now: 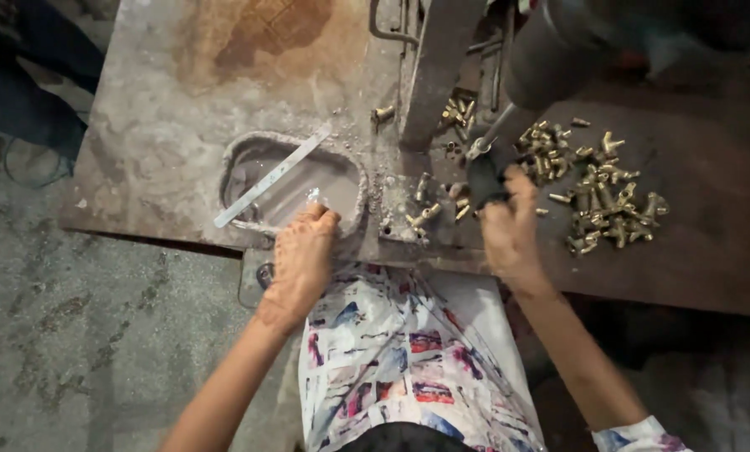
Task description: The person sits at a bench and taps internal threads into small brass fittings one at a time using a bench-mounted tapping machine, holding each fitting under the rotating tap. Between fittings the person dips fingers or parts in a tray of liquid and places finished fittings on the workbench.
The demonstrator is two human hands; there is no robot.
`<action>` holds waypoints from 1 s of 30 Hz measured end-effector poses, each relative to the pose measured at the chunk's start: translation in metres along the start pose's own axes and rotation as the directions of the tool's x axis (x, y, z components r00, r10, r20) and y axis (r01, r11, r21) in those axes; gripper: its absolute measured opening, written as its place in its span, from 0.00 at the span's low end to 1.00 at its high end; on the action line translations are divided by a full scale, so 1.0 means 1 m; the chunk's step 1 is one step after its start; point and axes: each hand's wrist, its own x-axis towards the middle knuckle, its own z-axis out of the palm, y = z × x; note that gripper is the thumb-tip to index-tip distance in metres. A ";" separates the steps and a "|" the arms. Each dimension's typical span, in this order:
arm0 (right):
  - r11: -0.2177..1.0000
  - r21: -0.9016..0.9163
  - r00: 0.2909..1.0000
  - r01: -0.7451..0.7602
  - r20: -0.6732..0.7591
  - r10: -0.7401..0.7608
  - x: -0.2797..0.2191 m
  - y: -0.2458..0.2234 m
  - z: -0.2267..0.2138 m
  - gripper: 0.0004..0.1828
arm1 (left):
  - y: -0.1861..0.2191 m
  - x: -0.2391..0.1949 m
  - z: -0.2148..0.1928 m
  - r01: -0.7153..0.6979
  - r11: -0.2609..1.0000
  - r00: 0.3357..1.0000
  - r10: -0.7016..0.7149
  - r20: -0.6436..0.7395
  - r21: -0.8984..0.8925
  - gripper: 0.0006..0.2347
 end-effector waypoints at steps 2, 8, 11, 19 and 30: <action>0.975 -0.095 0.980 0.199 0.005 -0.200 -0.004 -0.014 0.000 0.23 | 0.005 -0.002 -0.004 0.060 0.997 0.996 -0.056 0.071 -0.053 0.08; 0.979 -0.021 0.961 -0.203 -0.196 0.195 0.001 -0.006 -0.004 0.34 | -0.023 0.011 -0.033 0.308 0.637 0.951 -0.210 0.225 -0.707 0.07; 0.989 0.041 0.970 0.145 0.190 -0.150 -0.005 -0.031 -0.001 0.32 | -0.013 0.006 -0.036 0.414 0.270 0.906 -0.212 0.366 -0.869 0.09; 0.974 -0.203 0.995 0.095 0.047 -0.087 -0.002 -0.015 -0.010 0.29 | 0.067 -0.032 0.031 0.211 0.249 0.950 -0.280 0.138 -0.945 0.09; 0.910 -0.396 0.992 0.120 0.002 -0.130 -0.006 -0.020 0.005 0.28 | 0.084 -0.013 0.046 -0.119 0.750 0.962 -0.076 -0.262 -0.651 0.08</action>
